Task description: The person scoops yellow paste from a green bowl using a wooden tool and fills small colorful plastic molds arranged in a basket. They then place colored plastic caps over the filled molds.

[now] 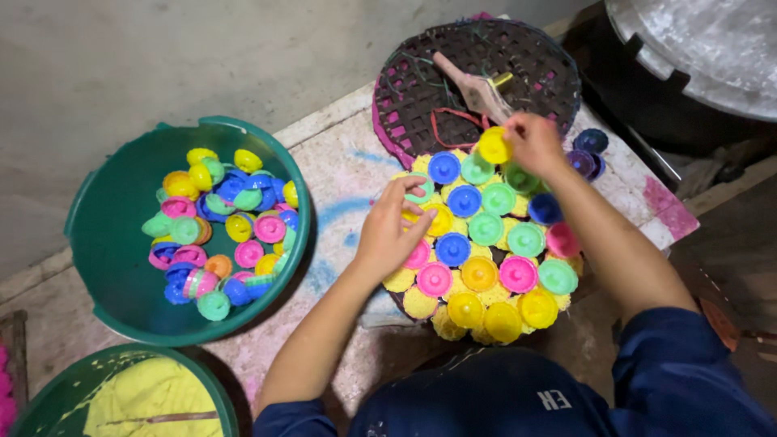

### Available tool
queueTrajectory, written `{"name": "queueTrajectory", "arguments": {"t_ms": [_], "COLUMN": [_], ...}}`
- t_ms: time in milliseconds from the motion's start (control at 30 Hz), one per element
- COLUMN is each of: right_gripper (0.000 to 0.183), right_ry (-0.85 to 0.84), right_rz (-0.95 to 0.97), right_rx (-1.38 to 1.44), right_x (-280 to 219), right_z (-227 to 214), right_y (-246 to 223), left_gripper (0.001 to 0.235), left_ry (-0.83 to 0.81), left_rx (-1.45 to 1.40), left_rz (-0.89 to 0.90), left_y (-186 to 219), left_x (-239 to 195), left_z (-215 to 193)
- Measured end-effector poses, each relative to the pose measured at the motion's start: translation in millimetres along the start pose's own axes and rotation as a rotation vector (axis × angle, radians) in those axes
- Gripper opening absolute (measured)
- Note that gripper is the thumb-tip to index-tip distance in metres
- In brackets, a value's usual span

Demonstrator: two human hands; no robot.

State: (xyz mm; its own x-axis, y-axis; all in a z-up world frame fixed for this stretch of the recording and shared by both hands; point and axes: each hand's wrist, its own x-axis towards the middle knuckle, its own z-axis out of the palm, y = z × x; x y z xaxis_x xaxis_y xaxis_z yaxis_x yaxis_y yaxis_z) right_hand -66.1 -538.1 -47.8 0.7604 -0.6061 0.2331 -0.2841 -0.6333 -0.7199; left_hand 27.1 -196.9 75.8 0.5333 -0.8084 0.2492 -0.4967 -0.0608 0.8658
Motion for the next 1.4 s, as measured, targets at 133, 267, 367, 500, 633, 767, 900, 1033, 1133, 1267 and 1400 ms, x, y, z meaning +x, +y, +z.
{"name": "queueTrajectory", "arguments": {"t_ms": [133, 267, 367, 500, 633, 767, 900, 1033, 1133, 1267, 1400], "right_gripper": [0.013, 0.015, 0.016, 0.021, 0.019, 0.034, 0.057, 0.083, 0.09, 0.061, 0.042], "right_ry": [-0.052, -0.074, -0.049, -0.122, 0.023, 0.098, -0.284, -0.356, -0.171, -0.324, -0.661], "right_rz": [0.128, 0.203, 0.204, 0.227, 0.085, 0.009, 0.215, 0.155, -0.137, -0.23, -0.404], "right_rx": [-0.222, -0.368, -0.451, -0.463, -0.483, -0.43, -0.506, -0.639, -0.785, -0.365, 0.034], "right_x": [12, 11, 14, 11, 14, 42, 89, 129, 137, 112, 6], "right_z": [4, 13, 17, 11, 1, -2, 17, 20, -1, -40, -42], "right_y": [45, 51, 49, 49, 39, 32, 41, 38, 22, -53, -153], "left_gripper": [0.047, 0.048, 0.049, 0.046, 0.046, 0.046, 0.043, 0.042, 0.039, 0.04, 0.08], "left_ry": [0.006, 0.036, 0.116, 0.24, 0.389, 0.549, 0.633, 0.654, 0.666, 0.59, 0.546], "left_rx": [-0.047, -0.072, -0.099, -0.19, -0.243, -0.309, -0.337, -0.236, -0.152, -0.044, 0.428], "left_rz": [-0.054, -0.133, -0.202, -0.303, -0.415, -0.482, -0.503, -0.512, -0.5, -0.439, -0.009], "left_y": [-1, -3, -15, -39, -59, -64, -54, -26, 2, 35, 47], "left_x": [-15, -39, -60, -96, -144, -186, -208, -221, -227, -207, -175], "left_z": [7, -1, -11, -19, -28, -33, -25, -24, -25, -18, 6]}}
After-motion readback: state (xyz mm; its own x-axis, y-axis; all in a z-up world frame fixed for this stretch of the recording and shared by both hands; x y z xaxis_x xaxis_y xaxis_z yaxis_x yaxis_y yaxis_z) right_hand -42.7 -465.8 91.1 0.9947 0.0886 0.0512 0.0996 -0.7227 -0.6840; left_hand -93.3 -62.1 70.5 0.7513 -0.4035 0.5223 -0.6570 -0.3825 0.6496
